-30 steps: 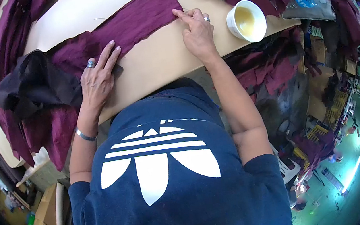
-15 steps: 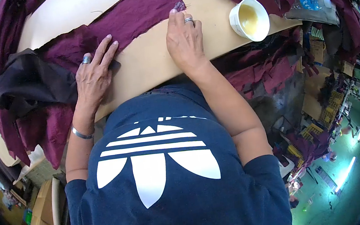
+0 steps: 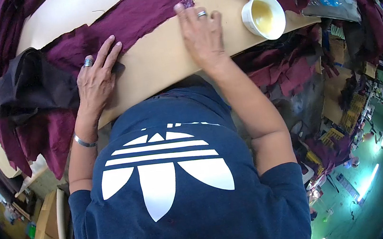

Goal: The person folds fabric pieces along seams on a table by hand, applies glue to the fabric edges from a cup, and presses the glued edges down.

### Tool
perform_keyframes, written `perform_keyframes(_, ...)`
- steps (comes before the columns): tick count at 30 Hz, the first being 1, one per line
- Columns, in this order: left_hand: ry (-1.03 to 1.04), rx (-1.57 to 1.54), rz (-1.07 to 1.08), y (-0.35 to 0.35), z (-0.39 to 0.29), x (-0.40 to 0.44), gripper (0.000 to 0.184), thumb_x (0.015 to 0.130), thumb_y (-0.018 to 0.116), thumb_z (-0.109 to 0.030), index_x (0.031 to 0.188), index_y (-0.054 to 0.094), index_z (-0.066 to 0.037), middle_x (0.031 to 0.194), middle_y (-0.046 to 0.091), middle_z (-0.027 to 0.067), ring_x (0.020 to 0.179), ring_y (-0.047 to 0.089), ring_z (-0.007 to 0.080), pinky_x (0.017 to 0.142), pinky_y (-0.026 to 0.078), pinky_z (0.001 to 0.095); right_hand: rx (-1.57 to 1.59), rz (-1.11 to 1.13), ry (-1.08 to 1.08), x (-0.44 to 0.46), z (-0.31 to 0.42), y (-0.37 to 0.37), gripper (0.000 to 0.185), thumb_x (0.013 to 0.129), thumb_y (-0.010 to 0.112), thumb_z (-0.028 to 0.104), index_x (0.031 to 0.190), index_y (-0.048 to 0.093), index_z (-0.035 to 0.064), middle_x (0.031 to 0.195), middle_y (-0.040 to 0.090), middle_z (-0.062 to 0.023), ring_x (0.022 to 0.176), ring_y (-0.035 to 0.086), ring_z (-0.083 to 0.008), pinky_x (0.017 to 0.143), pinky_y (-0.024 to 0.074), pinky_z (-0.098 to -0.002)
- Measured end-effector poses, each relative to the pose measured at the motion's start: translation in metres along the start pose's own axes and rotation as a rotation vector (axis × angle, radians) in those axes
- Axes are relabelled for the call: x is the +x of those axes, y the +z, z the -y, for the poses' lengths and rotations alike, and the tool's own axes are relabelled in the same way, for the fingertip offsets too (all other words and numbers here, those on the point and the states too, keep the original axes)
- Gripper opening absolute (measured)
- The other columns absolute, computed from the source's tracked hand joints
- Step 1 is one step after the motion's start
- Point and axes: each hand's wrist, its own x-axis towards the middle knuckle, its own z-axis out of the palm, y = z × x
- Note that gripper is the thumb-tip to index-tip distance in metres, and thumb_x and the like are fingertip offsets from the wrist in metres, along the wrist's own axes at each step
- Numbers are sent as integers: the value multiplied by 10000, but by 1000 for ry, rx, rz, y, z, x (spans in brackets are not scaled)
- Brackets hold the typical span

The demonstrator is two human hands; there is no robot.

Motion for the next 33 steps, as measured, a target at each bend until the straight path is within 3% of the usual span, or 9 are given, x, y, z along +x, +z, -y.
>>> perform_keyframes(3, 16, 47, -6, 0, 1, -1, 521, 738, 550, -54, 1237, 536, -202, 1353, 447, -42, 825, 553, 216, 629, 465, 292, 30, -9, -45, -1, 17, -9, 426, 799, 510, 128, 1224, 517, 123, 904, 536, -18, 905, 541, -169, 786, 368, -405)
perform_keyframes(5, 90, 88, -124, 3, 6, -5, 451, 757, 571, -107, 1198, 558, -198, 1320, 471, -40, 845, 542, 197, 636, 461, 285, 74, -27, -61, 1, 13, -14, 422, 804, 500, 126, 1225, 516, 154, 912, 538, -15, 864, 550, -177, 769, 376, -397)
perform_keyframes(9, 116, 56, -179, 5, 7, -6, 332, 769, 605, -198, 1100, 593, -172, 1234, 524, -40, 878, 528, 179, 655, 468, 283, -65, -12, 24, 13, -16, -2, 368, 799, 515, 135, 1164, 541, 98, 909, 555, -14, 899, 550, -165, 793, 363, -417)
perform_keyframes(15, 111, -36, -200, 3, 8, -4, 177, 768, 599, -148, 939, 568, -115, 1144, 573, -17, 860, 560, 221, 675, 513, 302, -36, -20, -120, 5, -11, -3, 441, 821, 507, 143, 1262, 492, 153, 919, 552, -19, 937, 555, -170, 801, 359, -435)
perform_keyframes(22, 83, -109, -191, 2, 8, -2, 165, 760, 574, -76, 922, 553, -100, 1115, 582, -1, 841, 573, 248, 673, 526, 307, 50, -26, -64, 1, 29, -9, 464, 808, 500, 130, 1272, 486, 136, 895, 526, -15, 899, 546, -171, 774, 371, -413)
perform_keyframes(29, 68, -133, -139, -1, 8, -4, 169, 747, 569, -63, 913, 553, -89, 1128, 587, 3, 840, 575, 244, 661, 527, 307, -63, -21, -62, 9, 4, -6, 423, 818, 489, 123, 1239, 509, 139, 901, 529, -8, 913, 548, -160, 803, 359, -403)
perform_keyframes(33, 91, -116, -150, -3, 6, -7, 136, 748, 574, -79, 882, 553, -87, 1139, 591, 1, 841, 574, 251, 662, 527, 316, -90, -13, -153, 7, 7, -5, 584, 784, 538, 125, 1351, 412, 181, 948, 507, -2, 924, 542, -158, 812, 351, -406)
